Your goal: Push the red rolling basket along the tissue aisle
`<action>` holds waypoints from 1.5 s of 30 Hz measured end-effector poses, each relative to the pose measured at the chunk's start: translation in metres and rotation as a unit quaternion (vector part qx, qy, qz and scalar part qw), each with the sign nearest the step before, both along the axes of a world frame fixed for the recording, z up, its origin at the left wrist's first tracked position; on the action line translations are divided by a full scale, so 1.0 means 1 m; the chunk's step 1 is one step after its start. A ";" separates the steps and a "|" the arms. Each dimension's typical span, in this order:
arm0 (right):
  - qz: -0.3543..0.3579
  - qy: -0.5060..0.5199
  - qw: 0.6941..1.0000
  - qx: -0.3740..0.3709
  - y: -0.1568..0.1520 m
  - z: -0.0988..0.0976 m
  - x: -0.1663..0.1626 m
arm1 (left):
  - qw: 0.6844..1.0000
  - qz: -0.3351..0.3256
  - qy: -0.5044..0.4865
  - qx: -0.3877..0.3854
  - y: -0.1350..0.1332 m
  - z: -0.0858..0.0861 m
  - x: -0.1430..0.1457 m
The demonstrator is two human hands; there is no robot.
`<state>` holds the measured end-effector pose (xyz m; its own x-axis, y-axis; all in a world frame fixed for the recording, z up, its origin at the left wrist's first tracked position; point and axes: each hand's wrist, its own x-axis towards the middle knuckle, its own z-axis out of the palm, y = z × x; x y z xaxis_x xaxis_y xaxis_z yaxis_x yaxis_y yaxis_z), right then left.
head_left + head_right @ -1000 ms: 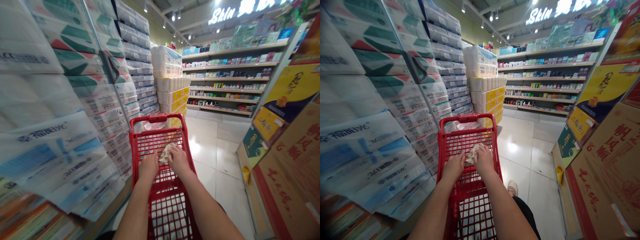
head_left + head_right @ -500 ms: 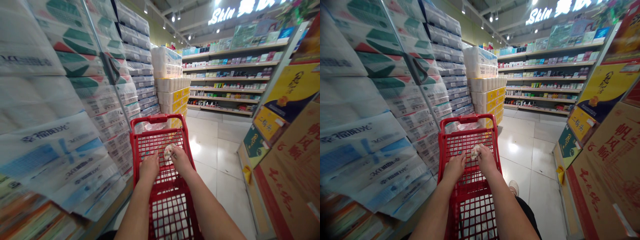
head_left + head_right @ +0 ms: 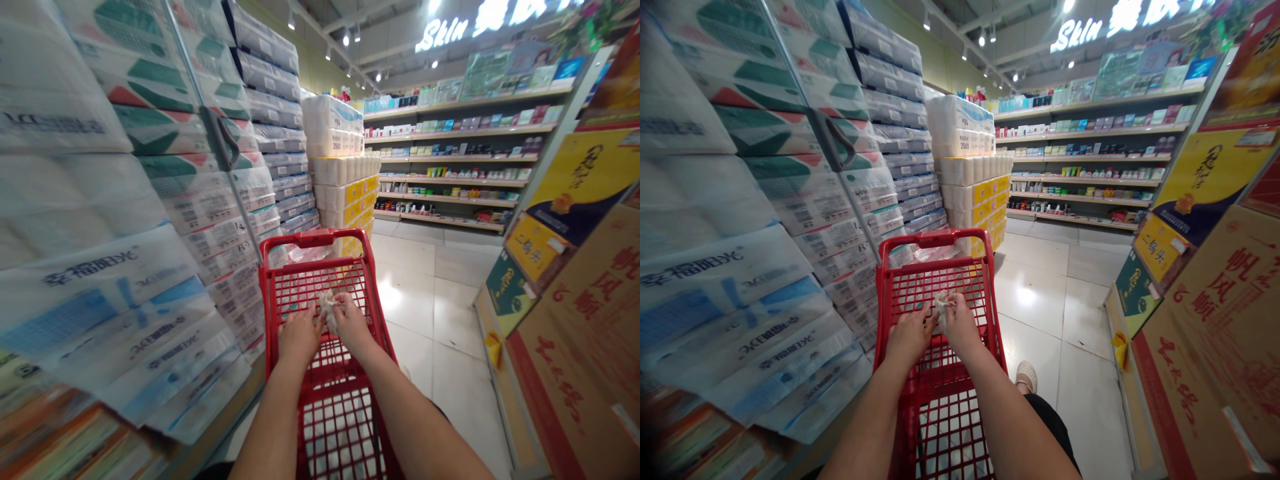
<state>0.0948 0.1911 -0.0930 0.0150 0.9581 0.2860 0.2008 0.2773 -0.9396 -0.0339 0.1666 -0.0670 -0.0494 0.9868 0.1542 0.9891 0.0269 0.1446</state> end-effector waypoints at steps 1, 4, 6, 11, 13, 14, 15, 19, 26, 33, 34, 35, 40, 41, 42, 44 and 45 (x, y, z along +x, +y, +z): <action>0.008 0.007 1.000 0.007 -0.001 0.000 -0.001 | 1.000 0.000 0.001 -0.001 0.000 0.000 0.000; -0.007 0.018 0.999 0.030 -0.002 0.001 0.000 | 1.000 -0.001 -0.004 -0.002 0.001 -0.001 0.000; -0.035 -0.011 0.998 0.048 -0.002 0.002 0.002 | 1.000 0.001 -0.008 -0.001 0.000 -0.002 0.000; -0.034 -0.074 0.993 0.082 -0.002 0.005 0.001 | 1.000 -0.001 -0.007 0.004 0.000 -0.003 0.000; -0.029 -0.109 0.990 0.088 -0.006 0.008 -0.001 | 1.000 -0.002 -0.005 0.006 0.001 -0.003 0.000; -0.035 -0.136 0.987 0.084 -0.009 0.010 -0.002 | 1.000 -0.002 -0.004 0.006 0.001 -0.003 0.000; -0.049 -0.166 0.982 0.076 -0.013 0.013 -0.003 | 1.000 -0.002 -0.003 0.005 0.001 -0.003 -0.001; -0.109 -0.250 0.961 0.034 -0.026 0.022 -0.007 | 1.000 -0.008 0.001 -0.013 -0.001 -0.001 -0.002; -0.037 -0.270 0.956 0.111 -0.023 0.004 -0.014 | 1.000 0.001 -0.010 -0.010 -0.002 -0.001 -0.002; -0.022 -0.258 0.947 0.192 -0.015 -0.009 0.010 | 0.999 0.019 -0.045 -0.003 -0.016 -0.003 0.000; -0.051 -0.268 0.942 0.198 -0.013 -0.011 0.014 | 0.999 0.019 -0.049 -0.002 -0.018 -0.003 0.000; -0.089 -0.276 0.936 0.201 -0.010 -0.013 0.017 | 0.998 0.015 -0.053 0.003 -0.019 -0.004 -0.001; -0.069 -0.360 0.886 0.285 -0.006 -0.031 0.014 | 0.998 0.012 -0.065 0.012 -0.020 -0.014 -0.005; -0.071 -0.369 0.878 0.297 -0.006 -0.035 0.012 | 0.998 0.011 -0.065 0.016 -0.020 -0.015 -0.006; -0.078 -0.378 0.871 0.304 -0.007 -0.037 0.010 | 0.998 0.010 -0.064 0.018 -0.020 -0.017 -0.006; -0.079 -0.396 0.860 0.311 -0.006 -0.040 0.011 | 0.998 0.007 -0.066 0.017 -0.020 -0.018 -0.007; -0.072 -0.404 0.855 0.316 -0.004 -0.040 0.013 | 0.998 0.004 -0.067 0.015 -0.021 -0.018 -0.008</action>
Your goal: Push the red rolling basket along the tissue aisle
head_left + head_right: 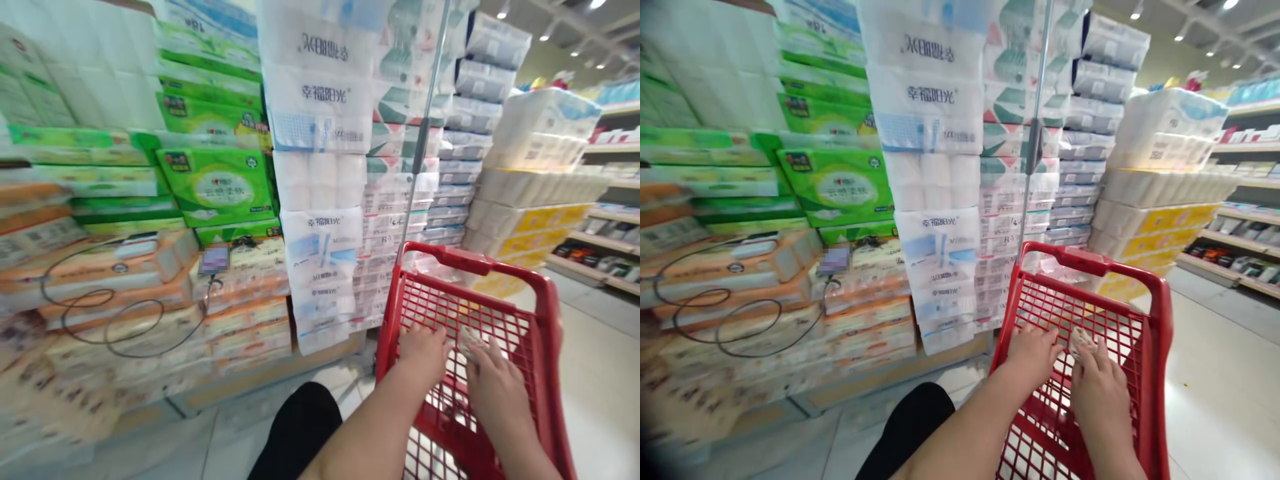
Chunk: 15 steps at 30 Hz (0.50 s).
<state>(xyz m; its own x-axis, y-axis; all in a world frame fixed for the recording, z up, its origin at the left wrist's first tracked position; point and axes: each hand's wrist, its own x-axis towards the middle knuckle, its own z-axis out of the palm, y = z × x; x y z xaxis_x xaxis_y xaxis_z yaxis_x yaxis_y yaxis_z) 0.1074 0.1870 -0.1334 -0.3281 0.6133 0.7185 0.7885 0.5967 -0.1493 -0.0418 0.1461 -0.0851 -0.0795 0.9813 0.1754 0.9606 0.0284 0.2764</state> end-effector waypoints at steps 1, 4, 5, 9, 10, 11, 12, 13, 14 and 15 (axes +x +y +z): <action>0.009 -0.011 1.000 0.000 0.002 0.000 0.003 | 1.000 -0.002 -0.001 0.000 0.000 0.000 0.000; 0.024 -0.016 1.000 -0.004 0.009 0.003 0.014 | 1.000 -0.006 -0.001 0.003 -0.001 0.001 -0.001; 0.020 -0.008 1.000 -0.003 0.011 0.004 0.017 | 1.000 -0.007 -0.001 0.002 -0.001 0.002 -0.001; 0.027 0.020 0.999 0.008 0.015 0.002 0.018 | 1.000 -0.006 -0.001 -0.011 -0.002 0.006 -0.001; 0.044 0.018 0.999 0.005 0.015 0.001 0.016 | 1.000 -0.005 -0.001 -0.015 -0.002 0.007 -0.001; 0.060 0.016 0.998 0.001 0.015 0.001 0.013 | 1.000 -0.004 -0.001 -0.020 -0.002 0.007 -0.002; 0.069 0.017 0.997 -0.003 0.015 0.001 0.011 | 1.000 -0.005 0.001 -0.024 -0.002 0.008 -0.002; 0.065 0.023 0.998 -0.007 0.014 0.002 0.010 | 1.000 -0.007 0.002 -0.026 -0.002 0.009 -0.003; 0.051 0.033 0.998 -0.009 0.012 0.005 0.009 | 1.000 -0.010 0.003 -0.024 -0.002 0.010 -0.003; 0.026 0.049 0.998 -0.012 0.009 0.009 0.009 | 1.000 -0.012 0.003 -0.018 -0.002 0.011 -0.003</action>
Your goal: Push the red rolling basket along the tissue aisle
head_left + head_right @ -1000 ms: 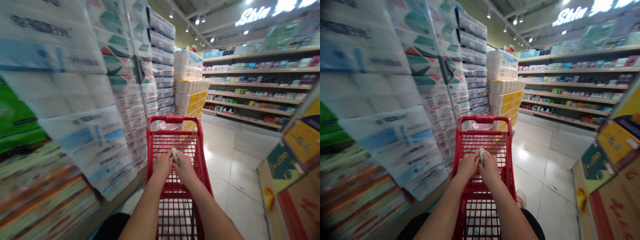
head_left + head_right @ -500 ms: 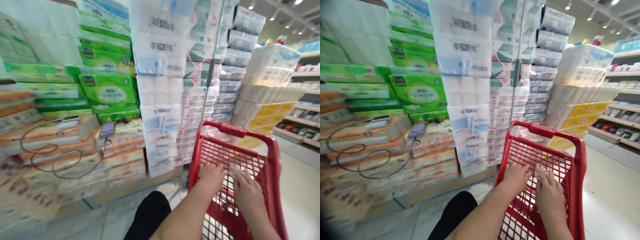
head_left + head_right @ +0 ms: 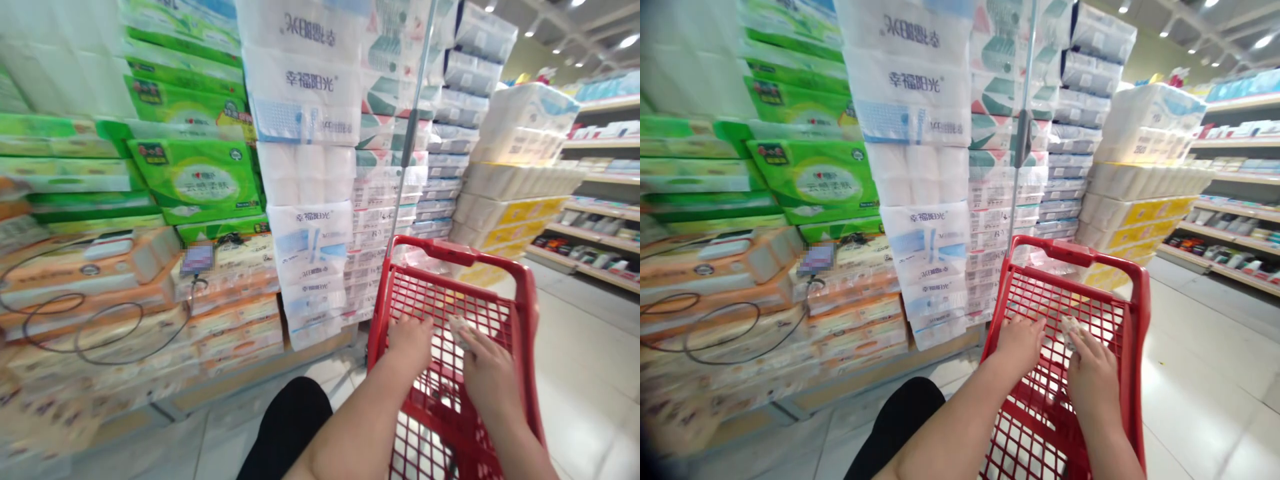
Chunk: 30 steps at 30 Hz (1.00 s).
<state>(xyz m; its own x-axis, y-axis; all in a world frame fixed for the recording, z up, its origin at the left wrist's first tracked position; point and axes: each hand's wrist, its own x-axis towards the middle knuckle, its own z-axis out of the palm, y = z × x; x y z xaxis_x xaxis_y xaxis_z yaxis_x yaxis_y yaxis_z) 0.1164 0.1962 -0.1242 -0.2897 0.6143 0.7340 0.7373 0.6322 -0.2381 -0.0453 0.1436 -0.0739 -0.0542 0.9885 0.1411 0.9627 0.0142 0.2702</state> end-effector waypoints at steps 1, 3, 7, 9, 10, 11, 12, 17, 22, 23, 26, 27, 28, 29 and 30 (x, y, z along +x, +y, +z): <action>-0.031 0.017 0.999 0.001 -0.004 0.005 -0.001 | 1.000 0.000 -0.001 0.004 0.000 0.001 0.000; -0.042 0.017 0.999 -0.016 -0.012 0.015 -0.004 | 1.000 0.004 -0.005 0.014 0.000 0.004 0.000; 0.021 0.001 0.997 -0.068 -0.021 0.026 -0.016 | 1.000 0.012 -0.004 0.003 0.006 0.006 0.002; 0.017 0.021 0.996 -0.082 -0.021 0.027 -0.018 | 1.000 0.012 0.000 -0.010 0.009 0.006 0.003; -0.001 0.037 0.996 -0.083 -0.021 0.028 -0.018 | 1.000 0.012 0.003 -0.012 0.010 0.006 0.003; -0.018 0.050 0.995 -0.085 -0.021 0.029 -0.017 | 1.000 0.011 0.005 -0.013 0.011 0.006 0.004; -0.029 0.059 0.994 -0.086 -0.022 0.029 -0.017 | 1.000 0.010 0.008 -0.013 0.012 0.006 0.004; 0.057 0.028 0.990 -0.126 -0.027 0.029 -0.023 | 1.000 0.007 0.016 -0.005 0.015 0.002 0.003; 0.009 0.073 0.988 -0.139 -0.026 0.027 -0.025 | 1.000 0.004 0.019 0.011 0.016 -0.001 0.002; 0.018 0.073 0.987 -0.143 -0.026 0.027 -0.025 | 1.000 0.004 0.019 0.009 0.015 -0.001 0.002; 0.084 0.057 0.982 -0.161 -0.027 0.027 -0.026 | 1.000 0.003 0.017 0.001 0.015 -0.001 0.001; 0.089 0.059 0.981 -0.162 -0.027 0.027 -0.026 | 1.000 0.003 0.016 0.002 0.015 -0.001 0.001; 0.075 0.066 0.982 -0.157 -0.026 0.027 -0.026 | 1.000 0.002 0.017 0.005 0.015 -0.001 0.001; 0.051 0.077 0.984 -0.151 -0.026 0.028 -0.025 | 1.000 0.002 0.017 0.010 0.015 -0.001 0.001; 0.025 0.087 0.985 -0.145 -0.026 0.028 -0.024 | 1.000 0.002 0.018 0.013 0.015 -0.001 0.001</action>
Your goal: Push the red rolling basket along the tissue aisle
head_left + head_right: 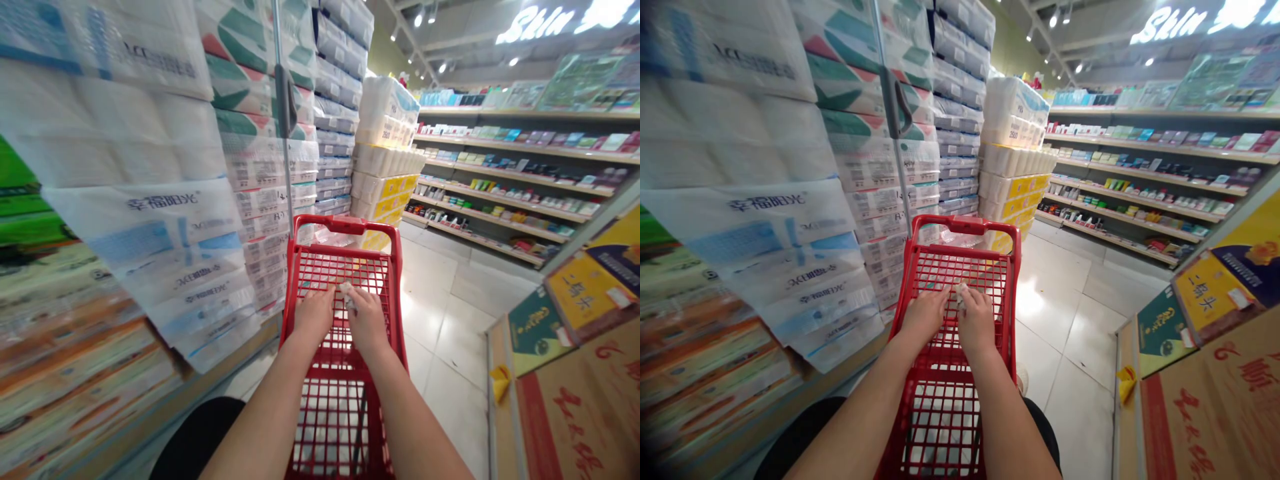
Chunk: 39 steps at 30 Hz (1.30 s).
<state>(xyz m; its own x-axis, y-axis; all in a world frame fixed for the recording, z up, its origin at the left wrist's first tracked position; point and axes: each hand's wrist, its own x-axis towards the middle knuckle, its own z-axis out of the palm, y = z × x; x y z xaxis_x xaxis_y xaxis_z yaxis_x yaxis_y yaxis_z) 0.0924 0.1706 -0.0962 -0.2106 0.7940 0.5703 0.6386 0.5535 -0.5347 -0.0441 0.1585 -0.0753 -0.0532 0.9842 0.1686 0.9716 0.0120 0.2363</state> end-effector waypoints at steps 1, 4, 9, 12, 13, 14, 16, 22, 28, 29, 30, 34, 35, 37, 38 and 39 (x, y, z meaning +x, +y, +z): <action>-0.015 0.001 1.000 0.001 0.000 0.000 0.001 | 1.000 0.001 0.001 0.001 0.000 0.000 0.000; 0.035 -0.025 0.999 -0.007 -0.001 -0.001 0.000 | 1.000 0.001 0.004 -0.007 0.000 0.000 0.000; -0.003 -0.020 1.000 0.014 -0.001 0.000 0.000 | 1.000 -0.005 0.012 0.005 0.000 0.001 -0.001; -0.020 -0.027 0.999 0.013 -0.001 0.001 0.001 | 1.000 -0.006 0.015 0.009 0.000 0.001 -0.001; 0.003 -0.036 0.999 0.006 -0.002 0.001 0.000 | 1.000 -0.005 0.014 0.006 0.000 0.000 -0.001; 0.030 -0.044 0.999 -0.003 -0.002 0.001 0.000 | 1.000 -0.005 0.012 0.003 0.000 0.000 -0.002; 0.050 -0.052 0.997 -0.015 -0.004 0.001 -0.001 | 1.000 -0.005 0.011 0.000 0.000 -0.001 -0.002; -0.001 -0.077 0.996 -0.046 -0.009 0.010 0.000 | 1.000 -0.001 0.013 0.004 0.001 -0.002 -0.002; -0.009 -0.079 0.993 -0.082 -0.011 0.013 -0.001 | 1.000 -0.006 0.018 -0.003 0.001 0.001 -0.002; -0.021 -0.078 0.994 -0.078 -0.011 0.013 -0.001 | 1.000 -0.005 0.018 -0.002 0.001 0.001 -0.002; -0.016 -0.086 0.993 -0.078 -0.012 0.014 -0.002 | 1.000 -0.003 0.019 -0.003 0.001 0.002 -0.001; 0.087 -0.151 0.980 -0.101 -0.021 0.023 -0.004 | 1.000 -0.003 0.024 -0.017 0.001 0.000 -0.002; 0.109 -0.161 0.975 -0.110 -0.023 0.026 -0.005 | 1.000 -0.004 0.025 -0.015 0.001 0.000 -0.002; 0.144 -0.170 0.966 -0.128 -0.028 0.030 -0.004 | 1.000 -0.003 0.026 -0.007 0.002 -0.002 -0.003; 0.161 -0.174 0.962 -0.135 -0.030 0.032 -0.004 | 1.000 -0.003 0.027 -0.003 0.002 -0.003 -0.004; 0.175 -0.179 0.958 -0.138 -0.031 0.033 -0.003 | 1.000 -0.003 0.028 -0.001 0.002 -0.004 -0.004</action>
